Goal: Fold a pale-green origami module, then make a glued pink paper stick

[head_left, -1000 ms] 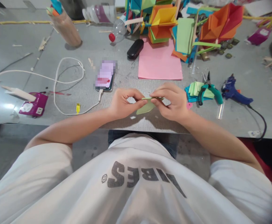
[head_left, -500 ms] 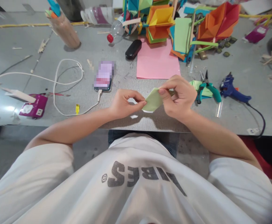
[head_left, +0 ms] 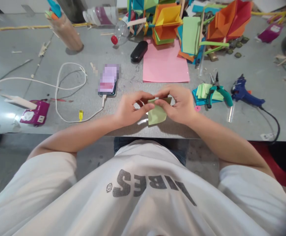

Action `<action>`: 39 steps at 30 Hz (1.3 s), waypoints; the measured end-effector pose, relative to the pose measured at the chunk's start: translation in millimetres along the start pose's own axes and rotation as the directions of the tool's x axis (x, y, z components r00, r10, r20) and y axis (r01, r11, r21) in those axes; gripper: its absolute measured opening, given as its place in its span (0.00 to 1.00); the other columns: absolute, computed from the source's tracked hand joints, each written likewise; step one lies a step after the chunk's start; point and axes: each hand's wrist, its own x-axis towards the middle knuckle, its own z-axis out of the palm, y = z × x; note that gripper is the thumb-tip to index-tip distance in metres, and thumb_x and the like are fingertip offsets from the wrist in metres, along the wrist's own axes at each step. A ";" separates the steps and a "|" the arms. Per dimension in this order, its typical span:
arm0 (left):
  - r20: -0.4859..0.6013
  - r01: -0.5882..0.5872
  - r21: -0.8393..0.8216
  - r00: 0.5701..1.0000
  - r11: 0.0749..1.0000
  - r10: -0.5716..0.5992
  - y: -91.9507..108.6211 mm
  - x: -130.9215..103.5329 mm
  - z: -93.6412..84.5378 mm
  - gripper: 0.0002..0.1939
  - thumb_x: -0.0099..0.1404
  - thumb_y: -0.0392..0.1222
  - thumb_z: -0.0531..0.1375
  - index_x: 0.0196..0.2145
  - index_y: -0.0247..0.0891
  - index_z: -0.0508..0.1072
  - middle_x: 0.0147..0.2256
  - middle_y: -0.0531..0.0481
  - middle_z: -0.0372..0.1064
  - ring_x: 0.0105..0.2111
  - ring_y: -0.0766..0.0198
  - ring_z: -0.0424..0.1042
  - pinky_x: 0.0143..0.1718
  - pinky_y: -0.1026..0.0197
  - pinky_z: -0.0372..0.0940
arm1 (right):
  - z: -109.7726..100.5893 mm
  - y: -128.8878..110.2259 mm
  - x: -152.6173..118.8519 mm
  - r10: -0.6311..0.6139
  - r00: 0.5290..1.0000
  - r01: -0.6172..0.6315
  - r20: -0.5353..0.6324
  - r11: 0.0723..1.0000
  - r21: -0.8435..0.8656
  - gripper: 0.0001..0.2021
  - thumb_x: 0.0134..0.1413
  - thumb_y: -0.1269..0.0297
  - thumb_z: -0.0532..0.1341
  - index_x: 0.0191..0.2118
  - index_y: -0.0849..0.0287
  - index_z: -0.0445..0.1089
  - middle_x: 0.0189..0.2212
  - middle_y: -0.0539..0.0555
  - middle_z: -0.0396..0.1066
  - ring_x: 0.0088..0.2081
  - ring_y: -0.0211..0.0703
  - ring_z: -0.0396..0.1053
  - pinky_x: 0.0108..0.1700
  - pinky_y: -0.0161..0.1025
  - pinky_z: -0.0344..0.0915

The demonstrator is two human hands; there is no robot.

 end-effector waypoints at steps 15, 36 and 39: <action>-0.236 0.074 0.064 0.970 0.995 -0.056 7.5 -0.5 1.7 0.24 0.79 0.61 0.66 0.34 0.39 0.84 0.29 0.48 0.81 0.26 0.67 0.73 0.28 0.63 0.65 | 12.8 2.3 -3.7 0.189 0.975 -0.191 -0.115 0.981 -0.011 0.32 0.78 0.28 0.55 0.34 0.51 0.71 0.25 0.49 0.68 0.28 0.42 0.66 0.32 0.43 0.63; -0.340 0.155 0.068 0.932 0.986 -0.123 7.6 9.7 -19.0 0.33 0.75 0.76 0.65 0.30 0.44 0.79 0.25 0.51 0.70 0.26 0.64 0.66 0.27 0.56 0.64 | 6.6 25.0 -5.8 0.000 0.997 -0.020 -0.076 0.965 -0.263 0.29 0.83 0.35 0.47 0.36 0.48 0.68 0.23 0.51 0.70 0.26 0.47 0.66 0.32 0.47 0.55; -0.342 0.130 0.031 0.933 0.991 -0.112 5.1 11.5 -17.2 0.32 0.75 0.74 0.67 0.28 0.43 0.78 0.24 0.53 0.66 0.24 0.67 0.62 0.25 0.57 0.60 | 2.9 26.1 -5.1 -0.010 0.996 -0.017 -0.091 0.956 -0.292 0.29 0.83 0.36 0.48 0.35 0.50 0.69 0.23 0.51 0.71 0.26 0.46 0.67 0.32 0.46 0.55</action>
